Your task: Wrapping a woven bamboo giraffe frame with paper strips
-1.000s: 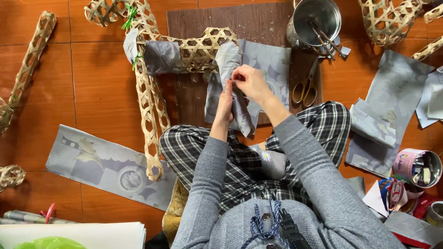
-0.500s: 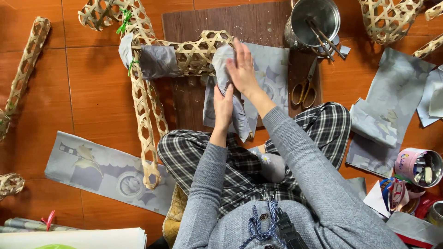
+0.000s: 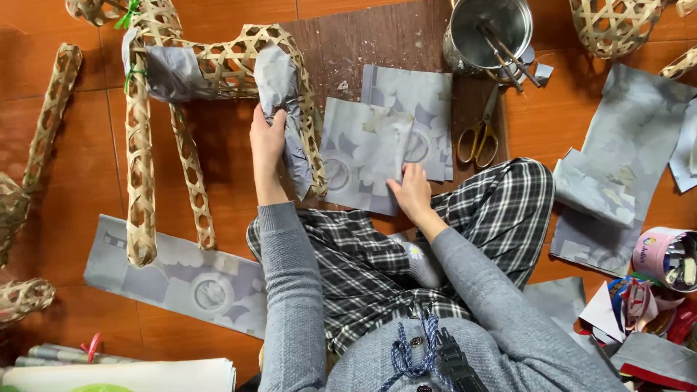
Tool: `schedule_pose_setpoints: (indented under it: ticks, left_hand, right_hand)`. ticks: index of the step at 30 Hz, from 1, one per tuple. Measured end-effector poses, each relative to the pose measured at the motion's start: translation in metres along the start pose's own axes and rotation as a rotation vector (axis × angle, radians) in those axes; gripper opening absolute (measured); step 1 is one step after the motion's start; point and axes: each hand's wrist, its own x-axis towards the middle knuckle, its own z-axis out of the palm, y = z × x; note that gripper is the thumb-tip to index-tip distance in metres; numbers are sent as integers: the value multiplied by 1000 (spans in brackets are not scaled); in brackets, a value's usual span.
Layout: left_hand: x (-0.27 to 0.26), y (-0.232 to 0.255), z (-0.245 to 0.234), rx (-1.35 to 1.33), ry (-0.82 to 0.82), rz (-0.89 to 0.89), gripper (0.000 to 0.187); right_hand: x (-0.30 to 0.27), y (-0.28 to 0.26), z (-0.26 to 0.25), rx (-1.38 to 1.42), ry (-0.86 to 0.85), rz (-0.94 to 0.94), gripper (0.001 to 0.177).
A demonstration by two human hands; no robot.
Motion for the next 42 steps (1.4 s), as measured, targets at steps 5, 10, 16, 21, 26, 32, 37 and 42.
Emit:
schedule_pose_setpoints:
  ticks: [5,10,16,21,26,32,37,42]
  left_hand:
    - [-48,3,-11,29,338,172,55]
    - [-154,57,35,-158,590,544,10]
    - [-150,-43,148,275,83,305,58]
    - [-129,-68,179,517,-20,109,42]
    - [-131,-55,170,336,-73,-46,48]
    - [-117,-79,178,255,-65,-103,31]
    - [-114,-72,173,71,-54,-239,39]
    - [-108,-94,180,155,-56,-240,22]
  right_hand:
    - [10,14,14,228,74,60,25]
    - [23,21,-15,555,243,134,16]
    - [76,72,-35,498,260,301,45]
    - [89,58,-81,427,164,103,71]
    - [136,72,-140,-175,594,-369,34]
    - [240,167,-164,-634,453,-21,14]
    - [262,175,-149,-817,660,-156,15]
    - [212,117,-210,-500,-71,-124,16]
